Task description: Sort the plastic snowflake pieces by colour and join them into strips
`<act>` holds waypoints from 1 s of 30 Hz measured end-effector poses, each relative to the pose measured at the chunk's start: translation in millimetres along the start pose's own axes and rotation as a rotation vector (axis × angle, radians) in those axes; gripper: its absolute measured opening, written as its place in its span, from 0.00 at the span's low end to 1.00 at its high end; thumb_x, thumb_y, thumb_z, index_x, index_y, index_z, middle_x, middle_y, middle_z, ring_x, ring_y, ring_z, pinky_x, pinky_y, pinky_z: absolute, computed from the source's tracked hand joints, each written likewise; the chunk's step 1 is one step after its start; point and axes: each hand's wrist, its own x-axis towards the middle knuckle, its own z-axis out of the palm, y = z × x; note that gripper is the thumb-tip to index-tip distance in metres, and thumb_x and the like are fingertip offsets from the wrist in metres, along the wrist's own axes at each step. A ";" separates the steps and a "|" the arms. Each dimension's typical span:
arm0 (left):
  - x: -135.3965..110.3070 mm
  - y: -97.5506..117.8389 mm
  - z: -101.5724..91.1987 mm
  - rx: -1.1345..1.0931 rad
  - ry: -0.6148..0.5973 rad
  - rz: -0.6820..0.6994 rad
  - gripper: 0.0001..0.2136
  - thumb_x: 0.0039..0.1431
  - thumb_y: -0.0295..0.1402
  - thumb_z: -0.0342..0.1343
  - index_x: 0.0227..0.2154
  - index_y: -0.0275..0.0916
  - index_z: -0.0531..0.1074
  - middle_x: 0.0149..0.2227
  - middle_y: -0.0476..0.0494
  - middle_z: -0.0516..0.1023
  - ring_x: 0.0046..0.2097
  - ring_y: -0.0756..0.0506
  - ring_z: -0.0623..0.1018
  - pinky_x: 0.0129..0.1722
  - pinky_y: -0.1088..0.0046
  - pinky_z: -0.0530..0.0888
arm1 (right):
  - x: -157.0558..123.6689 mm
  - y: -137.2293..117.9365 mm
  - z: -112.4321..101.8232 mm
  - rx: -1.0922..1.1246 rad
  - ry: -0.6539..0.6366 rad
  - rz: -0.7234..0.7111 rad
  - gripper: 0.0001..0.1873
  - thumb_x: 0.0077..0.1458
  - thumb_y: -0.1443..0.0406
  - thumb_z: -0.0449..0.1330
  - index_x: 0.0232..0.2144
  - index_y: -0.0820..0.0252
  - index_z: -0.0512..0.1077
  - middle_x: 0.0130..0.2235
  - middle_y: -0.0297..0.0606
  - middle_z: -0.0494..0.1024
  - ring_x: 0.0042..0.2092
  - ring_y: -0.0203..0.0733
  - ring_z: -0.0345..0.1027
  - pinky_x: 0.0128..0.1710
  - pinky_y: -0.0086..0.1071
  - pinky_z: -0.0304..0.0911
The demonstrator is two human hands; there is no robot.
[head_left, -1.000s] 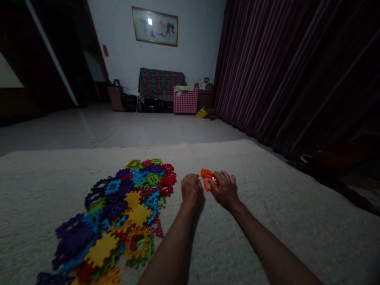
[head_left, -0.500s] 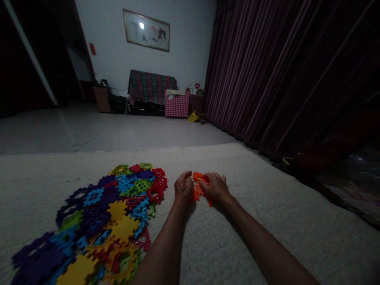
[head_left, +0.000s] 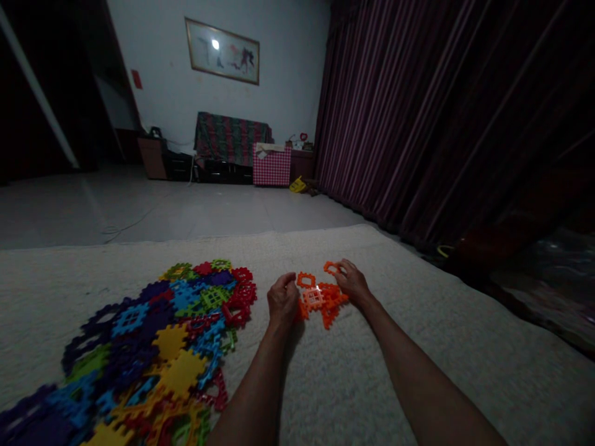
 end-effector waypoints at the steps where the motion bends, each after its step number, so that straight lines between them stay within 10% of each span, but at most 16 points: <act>1: 0.2 0.0 0.1 -0.008 0.006 -0.011 0.16 0.55 0.27 0.49 0.41 0.36 0.80 0.42 0.40 0.83 0.43 0.45 0.81 0.45 0.69 0.77 | 0.1 2.6 1.8 -0.007 0.010 0.002 0.17 0.51 0.68 0.57 0.45 0.57 0.75 0.50 0.43 0.76 0.49 0.44 0.72 0.49 0.37 0.67; 30: 1.3 -2.5 0.6 -0.044 0.168 -0.069 0.14 0.51 0.26 0.49 0.34 0.40 0.80 0.36 0.44 0.82 0.40 0.45 0.80 0.43 0.70 0.75 | 7.5 -13.4 2.5 -0.077 -0.149 0.067 0.08 0.53 0.62 0.60 0.36 0.53 0.77 0.44 0.34 0.79 0.46 0.42 0.71 0.45 0.33 0.63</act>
